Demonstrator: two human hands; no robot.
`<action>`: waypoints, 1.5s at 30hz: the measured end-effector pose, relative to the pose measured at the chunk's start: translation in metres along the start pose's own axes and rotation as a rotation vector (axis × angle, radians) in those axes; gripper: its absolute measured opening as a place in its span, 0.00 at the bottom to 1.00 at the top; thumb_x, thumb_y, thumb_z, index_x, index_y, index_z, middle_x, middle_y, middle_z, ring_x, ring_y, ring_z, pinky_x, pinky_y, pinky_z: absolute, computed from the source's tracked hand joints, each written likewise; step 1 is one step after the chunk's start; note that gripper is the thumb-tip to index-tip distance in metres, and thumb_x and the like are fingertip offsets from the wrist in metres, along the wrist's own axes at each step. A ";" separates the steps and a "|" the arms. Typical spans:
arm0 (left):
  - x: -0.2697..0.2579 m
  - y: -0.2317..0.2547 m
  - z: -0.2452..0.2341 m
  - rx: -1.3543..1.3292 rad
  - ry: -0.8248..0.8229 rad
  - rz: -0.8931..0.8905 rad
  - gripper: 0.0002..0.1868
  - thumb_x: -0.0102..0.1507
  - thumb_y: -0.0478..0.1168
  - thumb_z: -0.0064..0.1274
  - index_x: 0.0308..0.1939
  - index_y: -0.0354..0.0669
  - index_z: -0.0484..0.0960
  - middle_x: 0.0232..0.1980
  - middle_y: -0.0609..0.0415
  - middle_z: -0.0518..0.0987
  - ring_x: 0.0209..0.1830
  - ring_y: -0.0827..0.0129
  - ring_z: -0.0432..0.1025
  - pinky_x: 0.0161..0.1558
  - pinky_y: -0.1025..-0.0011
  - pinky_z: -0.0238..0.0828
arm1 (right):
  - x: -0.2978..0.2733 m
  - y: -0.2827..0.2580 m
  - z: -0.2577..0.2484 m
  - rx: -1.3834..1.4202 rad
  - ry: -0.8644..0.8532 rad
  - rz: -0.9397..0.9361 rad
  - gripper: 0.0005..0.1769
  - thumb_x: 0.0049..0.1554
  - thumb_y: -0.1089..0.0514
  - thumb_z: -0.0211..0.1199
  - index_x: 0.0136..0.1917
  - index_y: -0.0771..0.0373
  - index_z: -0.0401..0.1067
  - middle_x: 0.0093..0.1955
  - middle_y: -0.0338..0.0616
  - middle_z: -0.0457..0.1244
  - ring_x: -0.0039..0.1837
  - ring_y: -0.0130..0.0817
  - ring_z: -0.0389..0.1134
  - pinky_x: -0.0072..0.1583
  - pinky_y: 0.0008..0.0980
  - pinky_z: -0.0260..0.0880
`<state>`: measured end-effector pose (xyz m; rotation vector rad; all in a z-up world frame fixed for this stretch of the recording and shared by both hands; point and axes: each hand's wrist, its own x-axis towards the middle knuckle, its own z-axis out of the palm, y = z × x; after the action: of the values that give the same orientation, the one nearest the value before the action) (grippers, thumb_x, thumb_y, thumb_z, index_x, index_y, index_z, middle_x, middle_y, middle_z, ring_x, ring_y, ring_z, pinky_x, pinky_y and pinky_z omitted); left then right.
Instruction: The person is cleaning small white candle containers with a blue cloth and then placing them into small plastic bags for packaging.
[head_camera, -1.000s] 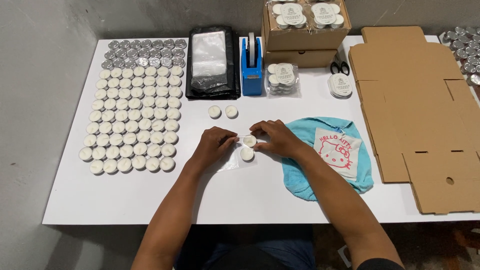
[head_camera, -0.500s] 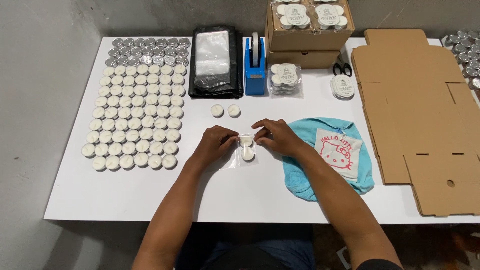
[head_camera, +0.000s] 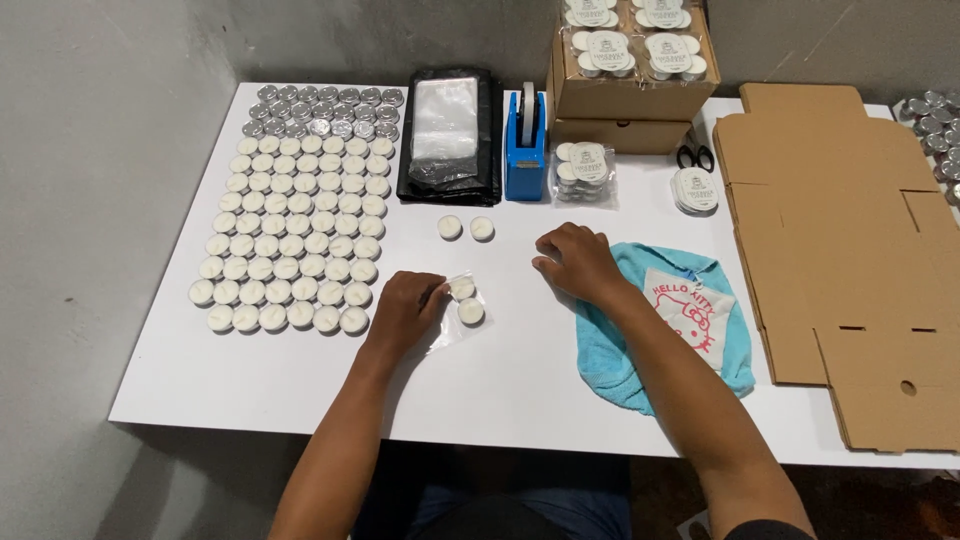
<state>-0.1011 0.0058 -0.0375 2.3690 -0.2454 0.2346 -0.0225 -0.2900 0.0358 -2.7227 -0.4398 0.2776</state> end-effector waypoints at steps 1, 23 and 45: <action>0.000 -0.008 0.007 -0.001 0.002 -0.001 0.18 0.71 0.55 0.51 0.50 0.47 0.86 0.41 0.51 0.84 0.49 0.59 0.77 0.55 0.63 0.74 | 0.005 -0.006 -0.001 -0.002 0.000 -0.002 0.19 0.62 0.48 0.61 0.65 0.53 0.75 0.56 0.39 0.67 0.63 0.39 0.68 0.68 0.47 0.64; -0.001 -0.010 0.023 -0.096 0.171 -0.102 0.12 0.70 0.45 0.53 0.46 0.41 0.85 0.38 0.44 0.80 0.45 0.55 0.75 0.49 0.63 0.76 | 0.012 -0.052 -0.004 0.142 -0.186 -0.180 0.28 0.60 0.56 0.66 0.71 0.68 0.68 0.64 0.59 0.63 0.70 0.56 0.66 0.69 0.56 0.66; 0.005 0.034 0.006 -0.086 0.133 0.036 0.12 0.71 0.43 0.50 0.44 0.42 0.86 0.35 0.43 0.81 0.42 0.53 0.76 0.47 0.60 0.76 | -0.029 -0.026 0.025 0.471 -0.247 -0.193 0.23 0.54 0.61 0.72 0.62 0.61 0.71 0.50 0.49 0.70 0.57 0.44 0.73 0.59 0.43 0.72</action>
<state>-0.1036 -0.0236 -0.0179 2.2550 -0.2304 0.3896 -0.0622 -0.2686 0.0265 -2.1785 -0.6128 0.5863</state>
